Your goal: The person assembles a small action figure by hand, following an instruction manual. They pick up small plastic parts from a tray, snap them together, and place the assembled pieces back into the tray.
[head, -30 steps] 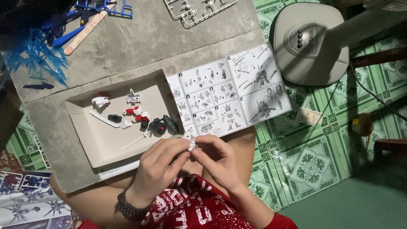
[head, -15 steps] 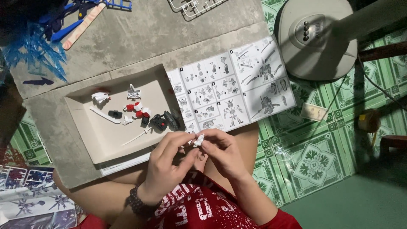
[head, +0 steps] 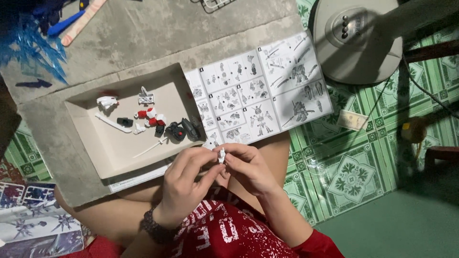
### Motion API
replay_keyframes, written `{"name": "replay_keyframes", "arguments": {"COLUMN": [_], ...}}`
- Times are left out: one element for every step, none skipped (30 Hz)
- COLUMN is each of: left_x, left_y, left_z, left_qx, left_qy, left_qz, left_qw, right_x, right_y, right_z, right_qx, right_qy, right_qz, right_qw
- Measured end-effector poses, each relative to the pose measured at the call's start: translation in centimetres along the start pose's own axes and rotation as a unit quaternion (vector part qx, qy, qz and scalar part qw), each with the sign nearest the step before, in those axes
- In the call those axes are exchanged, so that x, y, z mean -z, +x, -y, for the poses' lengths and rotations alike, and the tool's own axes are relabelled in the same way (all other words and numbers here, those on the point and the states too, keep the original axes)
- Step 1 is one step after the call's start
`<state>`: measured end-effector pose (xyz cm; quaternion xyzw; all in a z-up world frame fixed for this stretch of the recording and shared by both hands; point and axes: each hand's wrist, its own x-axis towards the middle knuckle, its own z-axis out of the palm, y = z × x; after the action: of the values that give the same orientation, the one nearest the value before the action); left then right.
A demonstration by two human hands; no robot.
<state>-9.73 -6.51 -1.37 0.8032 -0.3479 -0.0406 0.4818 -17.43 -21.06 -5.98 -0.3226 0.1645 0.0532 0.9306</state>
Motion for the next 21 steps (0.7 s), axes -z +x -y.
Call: {"name": "replay_keyframes", "arguments": {"left_x": [0.2, 0.5, 0.7, 0.8, 0.8, 0.8, 0.7, 0.7, 0.7, 1.0, 1.2, 1.5, 1.4, 1.3, 1.2, 1.0, 0.8, 0.6, 0.7, 0.8, 0.8], "left_y": [0.0, 0.2, 0.5, 0.4, 0.4, 0.4, 0.6, 0.7, 0.9, 1.2, 1.6, 2.1, 2.1, 2.1, 2.1, 1.9, 1.7, 1.4, 1.4, 1.4, 1.4], "left_z": [-0.3, -0.5, -0.7, -0.5, -0.4, -0.2, -0.2, -0.2, -0.2, -0.5, -0.8, -1.2, -1.1, -1.0, -0.9, -0.6, -0.2, 0.2, 0.1, -0.1, -0.2], "left_qx": [0.003, 0.005, 0.006, 0.006, 0.013, 0.019, 0.019, 0.018, 0.017, 0.018, 0.013, 0.007, 0.006, 0.005, 0.004, 0.003, 0.005, 0.007, 0.006, 0.005, 0.003], "left_qy": [0.0, -0.009, -0.017, -0.016, -0.032, -0.049, -0.048, -0.045, -0.042, -0.042, -0.016, 0.01, 0.011, 0.014, 0.017, 0.016, 0.005, -0.005, -0.004, -0.007, -0.01], "left_qz": [0.001, 0.013, 0.024, 0.024, 0.037, 0.049, 0.05, 0.062, 0.074, 0.075, 0.085, 0.094, 0.094, 0.091, 0.089, 0.09, 0.093, 0.095, 0.095, 0.088, 0.081], "left_qw": [1.0, 1.0, 1.0, 1.0, 0.999, 0.997, 0.997, 0.997, 0.996, 0.996, 0.996, 0.996, 0.996, 0.996, 0.996, 0.996, 0.996, 0.995, 0.995, 0.996, 0.997], "right_x": [0.0, -0.1, -0.1, -0.1, 0.0, 0.0, 0.1, 0.1, 0.1, 0.0, -0.1, -0.2, -0.3, -0.3, -0.3, -0.3, -0.2, -0.2, -0.2, -0.3, -0.3], "right_y": [-0.2, -0.1, -0.1, 0.0, 0.0, 0.0, 0.0, 0.0, -0.1, -0.1, -0.1, 0.0, 0.1, 0.0, 0.0, 0.0, 0.0, 0.0, -0.1, -0.1, -0.1], "right_z": [-0.1, -0.1, -0.1, 0.0, 0.0, 0.1, 0.1, 0.1, 0.1, 0.2, 0.3, 0.5, 0.6, 0.6, 0.7, 0.7, 0.7, 0.6, 0.5, 0.6, 0.6], "right_qx": [-0.003, -0.012, -0.022, -0.022, -0.017, -0.012, -0.012, -0.02, -0.028, -0.028, -0.028, -0.027, -0.026, -0.033, -0.04, -0.038, -0.032, -0.027, -0.026, -0.027, -0.027], "right_qy": [0.001, 0.031, 0.061, 0.061, 0.058, 0.055, 0.056, 0.045, 0.035, 0.036, 0.044, 0.052, 0.052, 0.05, 0.048, 0.048, 0.047, 0.048, 0.048, 0.049, 0.051], "right_qz": [-0.001, -0.01, -0.018, -0.018, -0.012, -0.008, -0.008, -0.022, -0.037, -0.037, -0.031, -0.023, -0.023, -0.036, -0.049, -0.05, -0.039, -0.028, -0.027, -0.019, -0.011], "right_qw": [1.0, 0.999, 0.998, 0.998, 0.998, 0.998, 0.998, 0.999, 0.998, 0.998, 0.998, 0.998, 0.998, 0.998, 0.997, 0.997, 0.998, 0.998, 0.998, 0.998, 0.998]}}
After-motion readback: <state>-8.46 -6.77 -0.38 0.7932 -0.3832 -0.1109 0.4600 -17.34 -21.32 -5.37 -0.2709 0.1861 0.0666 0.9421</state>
